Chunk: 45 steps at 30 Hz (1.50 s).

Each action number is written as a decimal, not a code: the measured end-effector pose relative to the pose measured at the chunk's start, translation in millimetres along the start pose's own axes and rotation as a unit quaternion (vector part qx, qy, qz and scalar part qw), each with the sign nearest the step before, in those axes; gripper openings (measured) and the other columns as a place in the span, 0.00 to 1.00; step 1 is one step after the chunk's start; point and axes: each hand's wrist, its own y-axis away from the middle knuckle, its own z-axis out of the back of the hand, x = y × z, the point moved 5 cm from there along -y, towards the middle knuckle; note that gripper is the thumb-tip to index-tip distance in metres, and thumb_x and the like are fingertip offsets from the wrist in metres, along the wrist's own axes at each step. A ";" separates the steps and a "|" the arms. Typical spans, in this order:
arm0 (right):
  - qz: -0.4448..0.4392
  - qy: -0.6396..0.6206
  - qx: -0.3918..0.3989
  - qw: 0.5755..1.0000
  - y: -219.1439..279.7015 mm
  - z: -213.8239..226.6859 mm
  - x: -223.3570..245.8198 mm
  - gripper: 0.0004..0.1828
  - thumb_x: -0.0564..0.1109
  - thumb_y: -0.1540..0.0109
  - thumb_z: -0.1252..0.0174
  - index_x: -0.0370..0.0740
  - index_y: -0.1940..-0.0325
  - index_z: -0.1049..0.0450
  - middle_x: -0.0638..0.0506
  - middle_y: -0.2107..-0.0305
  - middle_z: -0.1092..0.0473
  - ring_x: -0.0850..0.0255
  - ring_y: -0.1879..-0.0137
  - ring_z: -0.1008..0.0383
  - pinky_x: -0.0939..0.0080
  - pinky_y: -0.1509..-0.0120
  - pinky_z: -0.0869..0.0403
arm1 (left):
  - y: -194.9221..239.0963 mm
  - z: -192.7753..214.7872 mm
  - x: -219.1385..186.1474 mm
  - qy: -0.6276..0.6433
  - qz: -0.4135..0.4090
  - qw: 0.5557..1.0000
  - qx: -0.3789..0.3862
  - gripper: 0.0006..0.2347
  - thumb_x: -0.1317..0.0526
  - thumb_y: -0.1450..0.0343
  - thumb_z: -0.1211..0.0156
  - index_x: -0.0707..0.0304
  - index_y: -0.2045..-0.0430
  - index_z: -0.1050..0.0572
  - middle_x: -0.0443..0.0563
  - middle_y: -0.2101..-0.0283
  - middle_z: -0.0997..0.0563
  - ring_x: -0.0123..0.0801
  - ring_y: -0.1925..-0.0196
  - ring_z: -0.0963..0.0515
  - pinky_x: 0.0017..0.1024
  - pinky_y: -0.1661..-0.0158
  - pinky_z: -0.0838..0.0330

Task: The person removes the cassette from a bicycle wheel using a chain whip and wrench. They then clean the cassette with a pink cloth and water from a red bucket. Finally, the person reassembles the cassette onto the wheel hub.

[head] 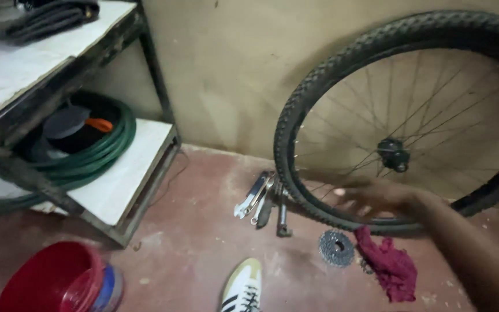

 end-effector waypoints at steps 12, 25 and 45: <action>-0.107 -0.259 -0.168 0.945 -25.7 73.7 -302.0 0.22 0.49 0.32 0.50 0.39 0.39 0.24 0.41 0.46 0.22 0.43 0.46 0.21 0.42 0.44 0.21 | 211.7 -178.7 -226.9 0.126 -0.282 0.843 0.440 0.17 0.54 0.34 0.37 0.65 0.56 0.22 0.51 0.65 0.18 0.34 0.67 0.19 0.33 0.64 0.21; 0.016 0.017 -0.435 0.900 -94.2 7.7 -323.1 0.12 0.45 0.44 0.40 0.41 0.59 0.18 0.43 0.66 0.19 0.51 0.57 0.18 0.53 0.51 0.23 | 459.8 -481.3 -170.3 -0.491 -0.629 0.433 0.419 0.18 0.49 0.36 0.29 0.65 0.64 0.19 0.64 0.54 0.18 0.53 0.49 0.18 0.43 0.47 0.25; -0.080 -0.298 -0.365 0.878 -215.4 -77.5 -382.4 0.25 0.58 0.41 0.33 0.32 0.77 0.24 0.45 0.81 0.28 0.57 0.75 0.31 0.54 0.68 0.31 | 344.5 -577.5 -69.2 -0.220 -0.190 0.891 0.349 0.43 0.25 0.36 0.47 0.66 0.39 0.31 0.70 0.38 0.27 0.57 0.35 0.27 0.45 0.37 0.33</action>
